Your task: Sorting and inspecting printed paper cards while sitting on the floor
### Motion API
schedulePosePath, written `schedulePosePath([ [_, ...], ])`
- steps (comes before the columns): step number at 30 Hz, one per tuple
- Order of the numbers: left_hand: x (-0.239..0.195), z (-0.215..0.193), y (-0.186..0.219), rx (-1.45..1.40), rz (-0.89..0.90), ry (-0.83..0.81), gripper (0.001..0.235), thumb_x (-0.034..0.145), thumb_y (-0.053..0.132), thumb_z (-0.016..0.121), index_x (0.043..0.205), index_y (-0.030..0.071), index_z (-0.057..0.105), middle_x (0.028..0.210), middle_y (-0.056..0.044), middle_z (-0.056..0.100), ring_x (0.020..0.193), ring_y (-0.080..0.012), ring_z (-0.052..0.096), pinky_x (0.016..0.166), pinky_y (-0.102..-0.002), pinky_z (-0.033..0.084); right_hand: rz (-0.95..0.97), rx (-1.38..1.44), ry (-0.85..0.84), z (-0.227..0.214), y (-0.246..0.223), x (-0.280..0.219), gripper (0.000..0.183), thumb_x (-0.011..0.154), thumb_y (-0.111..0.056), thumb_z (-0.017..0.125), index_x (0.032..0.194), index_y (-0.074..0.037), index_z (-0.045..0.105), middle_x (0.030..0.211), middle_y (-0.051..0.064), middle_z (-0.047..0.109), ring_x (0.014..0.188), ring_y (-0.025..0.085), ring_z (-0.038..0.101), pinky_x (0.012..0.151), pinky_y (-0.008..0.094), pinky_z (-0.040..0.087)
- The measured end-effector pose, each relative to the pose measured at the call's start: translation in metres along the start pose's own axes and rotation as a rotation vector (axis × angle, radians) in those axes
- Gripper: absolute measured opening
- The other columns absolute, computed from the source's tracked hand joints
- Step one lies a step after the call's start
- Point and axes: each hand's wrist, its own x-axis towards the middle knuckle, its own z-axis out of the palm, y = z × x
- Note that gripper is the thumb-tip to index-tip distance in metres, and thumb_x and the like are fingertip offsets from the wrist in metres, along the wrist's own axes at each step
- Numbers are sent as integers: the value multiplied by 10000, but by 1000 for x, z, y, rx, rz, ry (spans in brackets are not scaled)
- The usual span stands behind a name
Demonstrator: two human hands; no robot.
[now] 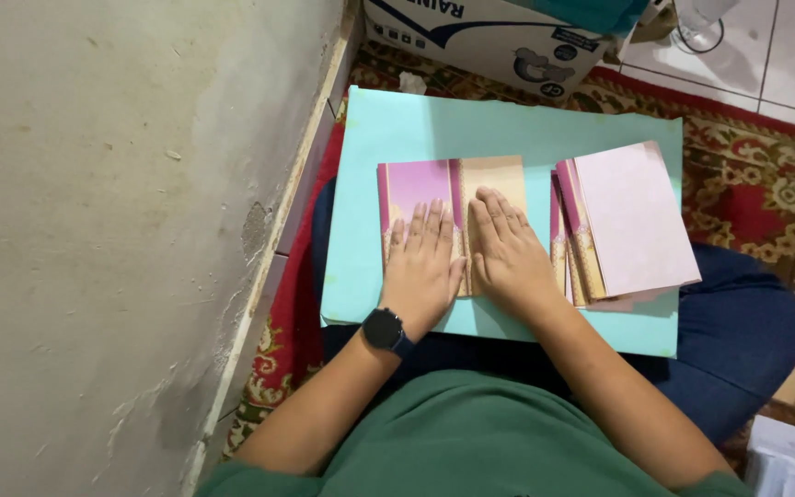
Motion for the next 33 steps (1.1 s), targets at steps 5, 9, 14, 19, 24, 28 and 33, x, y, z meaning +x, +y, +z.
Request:
schedulePosePath([
  [5, 1, -16, -2, 1, 18, -83, 662, 1036, 403, 343, 1585, 40, 271, 1653, -217, 236, 1545, -391, 173, 1223, -593, 34, 24, -8, -28, -4, -4, 11, 750, 870, -273, 473, 1595, -135, 338, 1620, 152, 351, 1504, 354, 316, 1202, 468, 266],
  [9, 1, -10, -3, 30, 29, -52, 650, 1019, 381, 358, 1575, 47, 306, 1636, -221, 271, 1538, -392, 193, 1217, -593, 37, 31, -41, 76, 4, 0, 43, 662, 980, -300, 451, 1622, -187, 334, 1629, 198, 329, 1513, 416, 279, 1166, 528, 303],
  [14, 1, -9, -1, 32, 29, -38, 659, 1016, 368, 360, 1581, 39, 274, 1632, -230, 265, 1531, -403, 202, 1214, -607, 44, -47, -33, 173, 4, 8, 59, 594, 1028, -332, 455, 1581, -120, 408, 1615, 204, 380, 1501, 385, 325, 1207, 483, 248],
  [19, 1, -7, 0, 31, 28, -75, 650, 1028, 359, 330, 1586, 36, 247, 1628, -230, 252, 1522, -401, 198, 1201, -614, 61, 4, 1, 180, 4, 5, 21, 596, 1049, -349, 366, 1566, -54, 392, 1649, 184, 333, 1518, 353, 309, 1195, 481, 274],
  [24, 6, -6, 8, 117, -3, -109, 634, 1029, 336, 352, 1571, 15, 275, 1602, -261, 280, 1493, -425, 245, 1164, -651, 140, -4, -71, 160, 13, 19, -14, 641, 1036, -374, 377, 1572, -24, 380, 1639, 186, 364, 1509, 334, 345, 1199, 451, 284],
  [28, 35, 2, 7, 164, -15, -95, 638, 1017, 348, 412, 1548, 10, 310, 1559, -295, 326, 1457, -463, 305, 1127, -645, 255, -2, -81, 176, 7, 13, -16, 638, 1035, -362, 392, 1575, -23, 380, 1636, 187, 372, 1506, 330, 354, 1200, 445, 287],
  [33, 102, 16, -17, 191, -11, -214, 663, 1035, 366, 443, 1569, 9, 279, 1629, -227, 269, 1532, -378, 214, 1210, -586, 197, 29, -57, 141, 7, 14, -14, 653, 1027, -378, 372, 1583, -36, 354, 1655, 169, 337, 1524, 317, 322, 1214, 443, 260],
])
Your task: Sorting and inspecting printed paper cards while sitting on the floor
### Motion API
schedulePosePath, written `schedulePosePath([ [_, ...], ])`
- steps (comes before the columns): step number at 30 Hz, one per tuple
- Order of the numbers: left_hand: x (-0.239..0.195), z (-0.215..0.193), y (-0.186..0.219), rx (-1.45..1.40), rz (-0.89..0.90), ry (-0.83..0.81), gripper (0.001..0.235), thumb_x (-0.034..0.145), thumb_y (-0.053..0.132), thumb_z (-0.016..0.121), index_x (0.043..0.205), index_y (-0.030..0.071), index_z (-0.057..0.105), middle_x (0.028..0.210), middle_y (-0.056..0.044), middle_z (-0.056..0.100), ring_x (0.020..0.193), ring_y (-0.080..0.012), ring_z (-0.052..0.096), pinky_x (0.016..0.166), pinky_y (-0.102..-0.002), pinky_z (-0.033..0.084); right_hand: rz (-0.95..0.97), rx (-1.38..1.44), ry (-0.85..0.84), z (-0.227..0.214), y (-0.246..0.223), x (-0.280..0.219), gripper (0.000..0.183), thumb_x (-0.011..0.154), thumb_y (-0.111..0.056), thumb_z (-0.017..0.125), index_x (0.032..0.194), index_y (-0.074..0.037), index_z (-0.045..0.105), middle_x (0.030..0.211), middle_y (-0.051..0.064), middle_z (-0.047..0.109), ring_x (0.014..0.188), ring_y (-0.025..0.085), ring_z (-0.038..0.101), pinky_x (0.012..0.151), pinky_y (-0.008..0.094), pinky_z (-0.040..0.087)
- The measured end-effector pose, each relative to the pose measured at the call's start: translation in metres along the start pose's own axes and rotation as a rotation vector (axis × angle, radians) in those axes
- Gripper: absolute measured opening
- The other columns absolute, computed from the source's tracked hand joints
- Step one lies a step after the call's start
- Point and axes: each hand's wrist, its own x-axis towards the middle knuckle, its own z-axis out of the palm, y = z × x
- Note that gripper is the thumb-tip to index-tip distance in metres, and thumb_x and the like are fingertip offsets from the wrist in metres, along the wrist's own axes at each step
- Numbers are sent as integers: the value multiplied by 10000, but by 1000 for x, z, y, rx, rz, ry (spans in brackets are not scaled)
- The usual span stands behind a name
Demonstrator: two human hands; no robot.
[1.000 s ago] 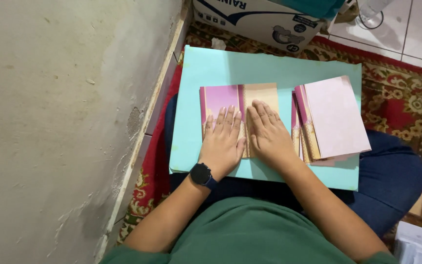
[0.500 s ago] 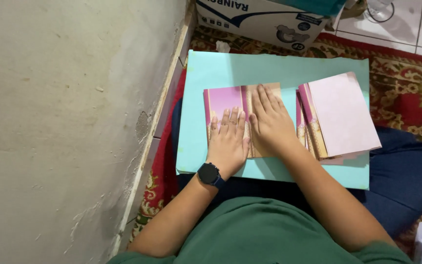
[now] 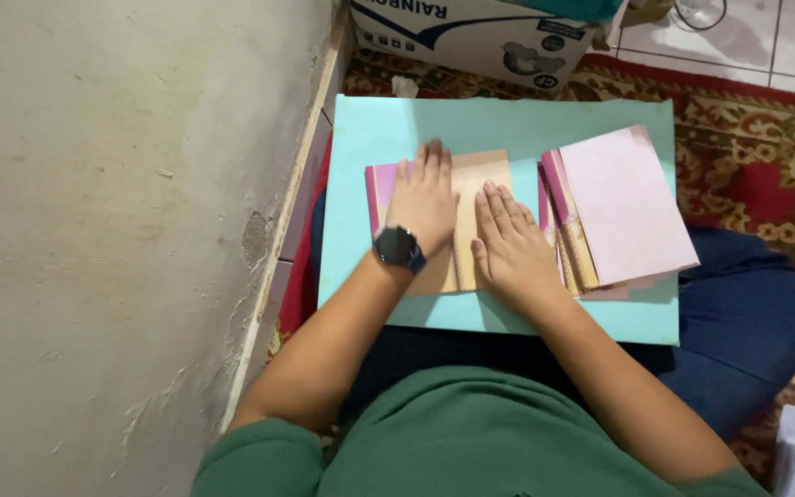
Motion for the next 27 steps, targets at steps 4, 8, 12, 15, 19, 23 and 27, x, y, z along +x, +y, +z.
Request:
schedulePosePath([
  [4, -5, 0, 2, -26, -3, 40, 677, 1029, 353, 455, 1566, -16, 275, 1642, -219, 257, 1544, -359, 180, 1234, -549, 168, 18, 1, -2, -1, -1, 0, 656, 1022, -374, 377, 1582, -33, 353, 1647, 175, 347, 1515, 324, 334, 1210, 448, 265],
  [8, -44, -8, 11, -60, 36, -15, 671, 1054, 390, 331, 1586, -9, 239, 1669, -207, 199, 1551, -362, 157, 1232, -552, 134, 14, 2, -4, 3, 1, -1, 664, 1019, -381, 379, 1588, -40, 345, 1649, 169, 344, 1516, 318, 333, 1212, 447, 261],
  [12, -94, -28, 29, -91, 100, -79, 643, 1057, 345, 276, 1590, -10, 210, 1678, -216, 155, 1540, -379, 165, 1220, -565, 122, 0, 1, 11, 0, -1, -2, 659, 1028, -378, 373, 1595, -46, 334, 1656, 155, 335, 1524, 307, 318, 1219, 437, 247],
  [15, -108, -20, 30, -77, 126, -109, 651, 1064, 356, 252, 1602, 1, 163, 1690, -202, 108, 1553, -364, 110, 1225, -552, 79, -2, 3, 9, 3, 1, -2, 661, 1026, -379, 379, 1597, -48, 332, 1656, 156, 334, 1526, 306, 312, 1224, 437, 239],
  [19, -76, -22, 18, -104, 119, -164, 633, 1067, 360, 212, 1613, 43, 166, 1693, -172, 114, 1553, -352, 126, 1223, -563, 86, 3, 8, -1, 2, -1, -3, 655, 1037, -381, 364, 1599, -47, 328, 1656, 160, 331, 1531, 307, 300, 1230, 435, 223],
  [23, -26, -8, 4, -90, 51, -67, 633, 1060, 340, 295, 1602, 24, 213, 1673, -187, 186, 1548, -350, 176, 1229, -570, 147, 25, -18, -36, -2, -2, 1, 665, 1027, -387, 355, 1597, -45, 326, 1661, 163, 323, 1534, 309, 298, 1227, 436, 225],
  [27, -22, 3, 11, -55, 15, 10, 661, 1055, 324, 390, 1601, 5, 200, 1672, -198, 187, 1547, -351, 182, 1222, -577, 186, 28, -11, -40, -6, -4, 0, 660, 1033, -393, 356, 1597, -51, 327, 1663, 158, 319, 1534, 306, 298, 1225, 436, 223],
])
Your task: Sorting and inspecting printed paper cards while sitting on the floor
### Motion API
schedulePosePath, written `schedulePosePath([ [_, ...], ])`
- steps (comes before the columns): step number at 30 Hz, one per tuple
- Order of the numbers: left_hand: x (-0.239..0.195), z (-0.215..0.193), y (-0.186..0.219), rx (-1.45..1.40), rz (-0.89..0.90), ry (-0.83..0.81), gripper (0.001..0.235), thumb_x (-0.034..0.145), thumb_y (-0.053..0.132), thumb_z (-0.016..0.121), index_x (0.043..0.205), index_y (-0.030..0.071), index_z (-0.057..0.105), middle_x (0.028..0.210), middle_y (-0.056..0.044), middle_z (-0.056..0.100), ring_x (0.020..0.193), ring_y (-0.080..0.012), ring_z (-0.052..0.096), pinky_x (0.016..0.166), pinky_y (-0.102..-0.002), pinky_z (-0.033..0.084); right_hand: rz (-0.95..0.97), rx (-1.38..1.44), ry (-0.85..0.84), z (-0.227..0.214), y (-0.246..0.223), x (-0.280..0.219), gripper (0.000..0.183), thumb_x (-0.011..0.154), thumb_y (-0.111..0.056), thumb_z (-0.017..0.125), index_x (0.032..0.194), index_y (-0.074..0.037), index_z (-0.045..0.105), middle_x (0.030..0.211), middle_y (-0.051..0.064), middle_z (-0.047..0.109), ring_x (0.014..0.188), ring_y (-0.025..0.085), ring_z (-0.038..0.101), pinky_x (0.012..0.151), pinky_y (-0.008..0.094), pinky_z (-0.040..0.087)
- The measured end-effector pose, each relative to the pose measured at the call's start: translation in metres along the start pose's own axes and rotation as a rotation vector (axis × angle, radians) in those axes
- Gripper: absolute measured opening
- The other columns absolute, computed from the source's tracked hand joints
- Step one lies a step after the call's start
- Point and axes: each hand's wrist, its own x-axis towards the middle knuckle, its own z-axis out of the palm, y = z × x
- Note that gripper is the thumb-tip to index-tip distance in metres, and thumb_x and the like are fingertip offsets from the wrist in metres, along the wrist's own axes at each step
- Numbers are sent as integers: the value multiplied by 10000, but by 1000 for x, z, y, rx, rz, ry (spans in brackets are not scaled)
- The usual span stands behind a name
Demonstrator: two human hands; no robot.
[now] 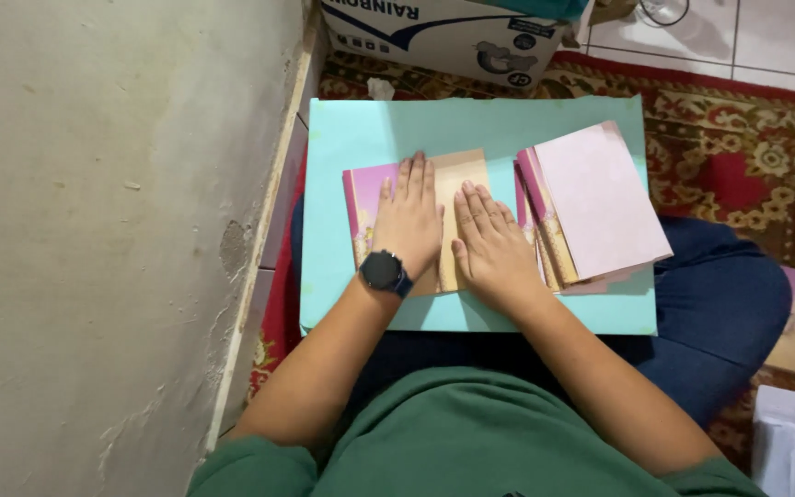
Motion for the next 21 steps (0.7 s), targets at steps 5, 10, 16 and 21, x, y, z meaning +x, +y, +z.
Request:
schedulePosePath([
  [5, -57, -20, 18, -44, 31, -110, 644, 1068, 382, 224, 1613, 42, 183, 1700, -163, 95, 1564, -332, 76, 1225, -547, 65, -11, 0, 0, 6, 3, 0, 661, 1030, -386, 369, 1595, -46, 330, 1661, 164, 321, 1533, 306, 298, 1228, 431, 219],
  [10, -79, -27, 7, -112, 164, -21, 644, 1077, 405, 238, 1614, 52, 203, 1701, -154, 118, 1562, -339, 98, 1225, -546, -3, 8, 88, -36, -7, 10, -9, 691, 1008, -412, 427, 1601, -72, 321, 1681, 145, 277, 1546, 298, 260, 1234, 443, 203],
  [16, -77, -16, 6, -116, 188, 99, 640, 1060, 365, 314, 1605, 39, 233, 1697, -164, 145, 1554, -352, 139, 1221, -556, 21, 207, 100, 194, -57, 44, -51, 591, 978, -253, 637, 1476, 36, 507, 1520, 305, 468, 1447, 443, 408, 1156, 562, 340],
  [21, -77, -15, 7, -117, 176, 83, 636, 1057, 349, 283, 1609, 39, 219, 1701, -165, 119, 1559, -360, 114, 1217, -566, 0, 484, 94, 58, -51, 63, -78, 968, 887, -481, 681, 1548, 128, 324, 1562, 442, 273, 1462, 579, 273, 1180, 640, 235],
])
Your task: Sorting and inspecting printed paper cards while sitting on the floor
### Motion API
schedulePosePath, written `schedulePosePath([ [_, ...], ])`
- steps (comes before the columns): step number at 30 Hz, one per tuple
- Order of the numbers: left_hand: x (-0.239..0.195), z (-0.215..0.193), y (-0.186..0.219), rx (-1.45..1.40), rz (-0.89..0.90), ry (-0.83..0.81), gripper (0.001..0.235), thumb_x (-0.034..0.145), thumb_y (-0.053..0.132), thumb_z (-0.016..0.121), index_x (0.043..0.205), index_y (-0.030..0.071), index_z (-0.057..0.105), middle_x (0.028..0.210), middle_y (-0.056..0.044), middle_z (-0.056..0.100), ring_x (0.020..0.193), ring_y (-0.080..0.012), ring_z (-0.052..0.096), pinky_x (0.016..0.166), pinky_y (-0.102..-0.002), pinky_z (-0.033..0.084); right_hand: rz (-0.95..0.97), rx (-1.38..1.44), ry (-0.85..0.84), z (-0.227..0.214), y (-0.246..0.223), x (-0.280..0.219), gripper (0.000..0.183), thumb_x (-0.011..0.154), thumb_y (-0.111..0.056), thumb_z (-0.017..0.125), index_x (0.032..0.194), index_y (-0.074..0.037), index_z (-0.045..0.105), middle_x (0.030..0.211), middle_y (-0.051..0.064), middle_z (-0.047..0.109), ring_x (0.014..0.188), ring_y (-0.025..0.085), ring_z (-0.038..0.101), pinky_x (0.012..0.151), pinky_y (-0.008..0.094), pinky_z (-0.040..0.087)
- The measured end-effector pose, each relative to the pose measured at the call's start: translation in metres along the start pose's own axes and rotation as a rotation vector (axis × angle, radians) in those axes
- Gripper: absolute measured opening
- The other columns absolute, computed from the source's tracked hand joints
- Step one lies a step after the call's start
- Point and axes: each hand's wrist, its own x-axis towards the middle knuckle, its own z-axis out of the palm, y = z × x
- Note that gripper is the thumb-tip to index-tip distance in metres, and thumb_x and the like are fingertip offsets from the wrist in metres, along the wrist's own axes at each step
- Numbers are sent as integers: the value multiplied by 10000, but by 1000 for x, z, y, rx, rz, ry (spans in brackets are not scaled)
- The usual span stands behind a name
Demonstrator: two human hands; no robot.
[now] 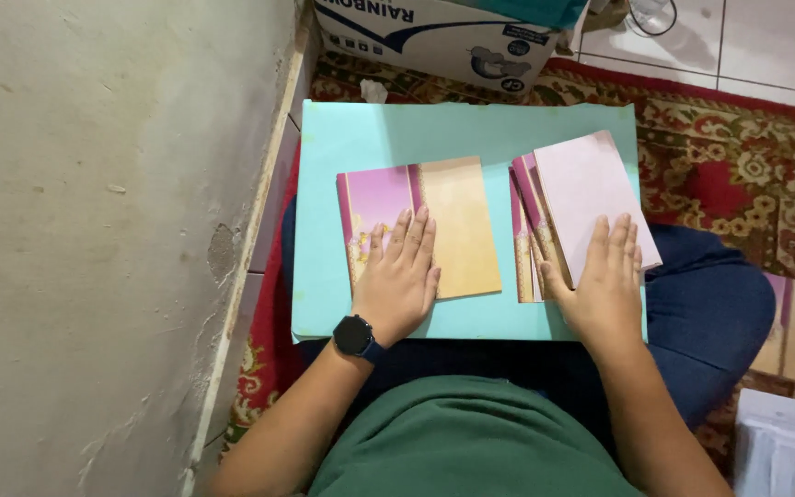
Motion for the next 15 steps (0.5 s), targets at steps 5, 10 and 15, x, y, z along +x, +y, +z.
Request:
schedulePosePath([
  [5, -1, 0, 0, -6, 2, -4, 635, 1059, 352, 288, 1607, 38, 218, 1698, -168, 128, 1559, -361, 117, 1217, -572, 3, 8, -64, 16, 5, 8, 1, 884, 928, -447, 660, 1515, 148, 375, 1530, 427, 364, 1440, 545, 357, 1171, 598, 298],
  [10, -3, -8, 3, -37, -19, 36, 628, 1051, 351, 334, 1594, 44, 260, 1690, -163, 170, 1560, -344, 132, 1218, -561, -4, 83, 65, -92, -43, 0, 11, 558, 927, -162, 576, 1409, 119, 577, 1511, 387, 457, 1387, 517, 447, 1107, 580, 398],
  [15, -11, -23, 2, -351, -82, 317, 617, 975, 216, 516, 1532, -2, 364, 1637, -240, 276, 1544, -431, 163, 1209, -692, 56, 182, 291, 37, -109, 9, 4, 186, 1054, -16, 575, 1183, 75, 673, 825, 147, 599, 651, 250, 462, 593, 366, 374],
])
